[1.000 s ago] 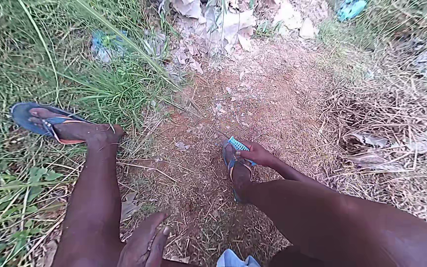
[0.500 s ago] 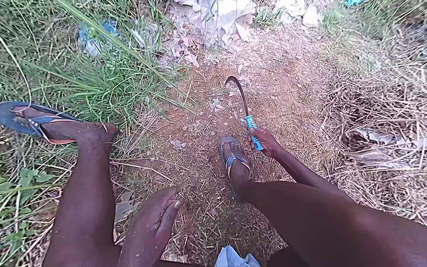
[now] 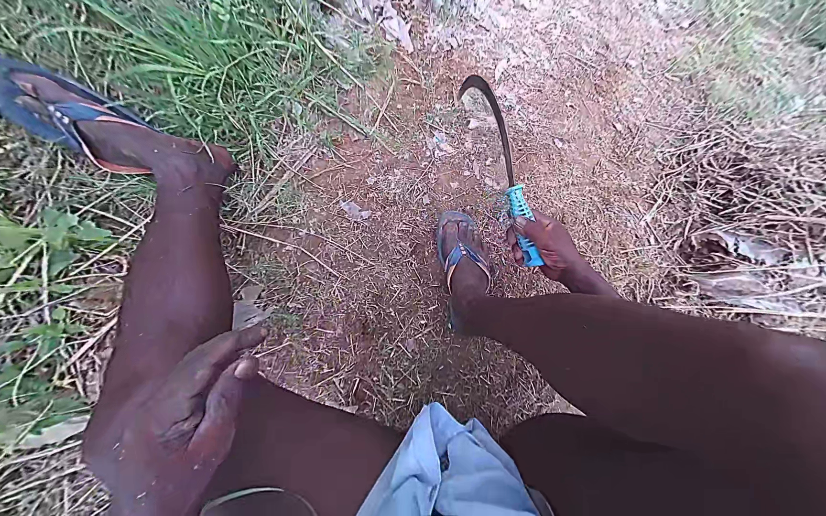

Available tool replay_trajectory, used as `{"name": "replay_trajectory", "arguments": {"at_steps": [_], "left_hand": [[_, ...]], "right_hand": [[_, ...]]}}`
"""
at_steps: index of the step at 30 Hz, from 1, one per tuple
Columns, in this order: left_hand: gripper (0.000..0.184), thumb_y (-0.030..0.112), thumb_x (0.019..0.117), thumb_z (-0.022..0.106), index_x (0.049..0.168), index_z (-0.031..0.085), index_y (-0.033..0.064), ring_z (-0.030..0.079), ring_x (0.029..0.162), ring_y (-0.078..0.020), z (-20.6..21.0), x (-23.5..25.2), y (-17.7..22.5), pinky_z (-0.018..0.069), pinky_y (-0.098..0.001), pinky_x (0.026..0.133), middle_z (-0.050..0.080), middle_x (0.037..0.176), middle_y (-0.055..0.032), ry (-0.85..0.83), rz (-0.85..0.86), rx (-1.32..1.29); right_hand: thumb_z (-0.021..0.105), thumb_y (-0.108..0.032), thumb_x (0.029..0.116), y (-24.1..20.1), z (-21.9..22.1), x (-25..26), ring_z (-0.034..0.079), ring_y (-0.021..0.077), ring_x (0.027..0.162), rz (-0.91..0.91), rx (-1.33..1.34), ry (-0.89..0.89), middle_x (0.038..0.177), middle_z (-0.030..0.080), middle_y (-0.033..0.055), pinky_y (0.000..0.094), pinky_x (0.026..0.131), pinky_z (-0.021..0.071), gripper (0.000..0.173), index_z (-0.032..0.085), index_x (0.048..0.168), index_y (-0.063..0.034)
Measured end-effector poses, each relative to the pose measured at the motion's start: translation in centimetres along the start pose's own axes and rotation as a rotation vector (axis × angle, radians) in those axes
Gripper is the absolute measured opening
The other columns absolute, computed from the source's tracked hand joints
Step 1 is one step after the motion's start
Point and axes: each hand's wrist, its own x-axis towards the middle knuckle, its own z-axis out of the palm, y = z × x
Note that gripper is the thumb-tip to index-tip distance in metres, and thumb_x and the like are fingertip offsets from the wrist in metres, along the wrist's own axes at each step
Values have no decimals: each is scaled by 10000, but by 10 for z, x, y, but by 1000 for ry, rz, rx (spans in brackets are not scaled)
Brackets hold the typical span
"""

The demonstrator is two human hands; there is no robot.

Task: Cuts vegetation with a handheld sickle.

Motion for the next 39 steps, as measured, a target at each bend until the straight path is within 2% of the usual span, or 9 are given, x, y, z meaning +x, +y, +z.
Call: {"name": "replay_trajectory", "arguments": {"at_steps": [4,6,9,15,19,24,28,34,39], "left_hand": [[452,332,1087,454,1169,648,-67,608,980,29,8,-2,11,488,-147,896,693,1081,-110,0,38,22],[465,337,1084,447,1164,649,-75,621,971,-1,11,-1,18,495,-170,893,698,1066,-145,0,45,48],[461,344,1084,461,1179,659,-61,640,999,-26,13,-3,21,512,-192,915,709,1077,-159,2,70,40],[493,397,1078,448,1160,685,-27,655,1003,-69,13,-14,25,522,-249,927,723,1061,-140,58,98,37],[488,384,1079,457,1181,679,-39,663,1066,-115,14,-30,26,531,-304,965,717,1111,-162,33,99,-19],[461,333,1069,468,1139,685,-67,651,1044,-95,16,-48,28,520,-265,953,712,1088,-169,10,103,-74],[436,308,1069,462,1159,690,-54,667,1032,-131,16,-59,29,540,-309,938,714,1097,-174,-11,121,-113],[458,347,1074,468,1141,697,-44,666,1036,-98,30,-58,32,535,-278,948,724,1084,-151,-12,120,-121],[424,312,1050,474,1155,717,-19,697,1004,-168,50,-33,44,558,-375,927,743,1081,-136,-104,95,-28]], "right_hand": [[319,-92,1109,78,-11,49,581,70,587,-292,174,13,808,583,37,199,606,534,221,491,1206,8],[371,-115,1083,114,-20,104,533,52,531,-500,287,-7,760,568,18,189,525,496,162,482,1151,-19],[478,-215,1038,119,-42,148,610,95,517,-634,438,-148,768,664,35,235,473,549,209,551,1130,-41],[439,-211,1061,90,-31,115,591,98,518,-562,370,-126,755,641,29,243,493,537,245,556,1184,-33],[449,-226,1056,117,-30,124,606,115,510,-559,487,-202,762,668,69,253,474,544,263,570,1176,-25],[424,-216,1076,123,-32,104,599,94,488,-536,480,-210,731,659,39,233,462,538,238,551,1174,-39],[472,-230,1025,124,-52,82,616,98,508,-549,343,-255,770,683,29,243,472,549,308,523,1271,-52],[703,-394,904,149,-58,43,632,98,524,-520,313,-369,774,688,-3,243,491,562,443,549,1183,-87],[636,-320,940,175,-57,48,637,68,573,-509,238,-475,826,699,-45,231,513,554,349,559,1213,-116]]}}
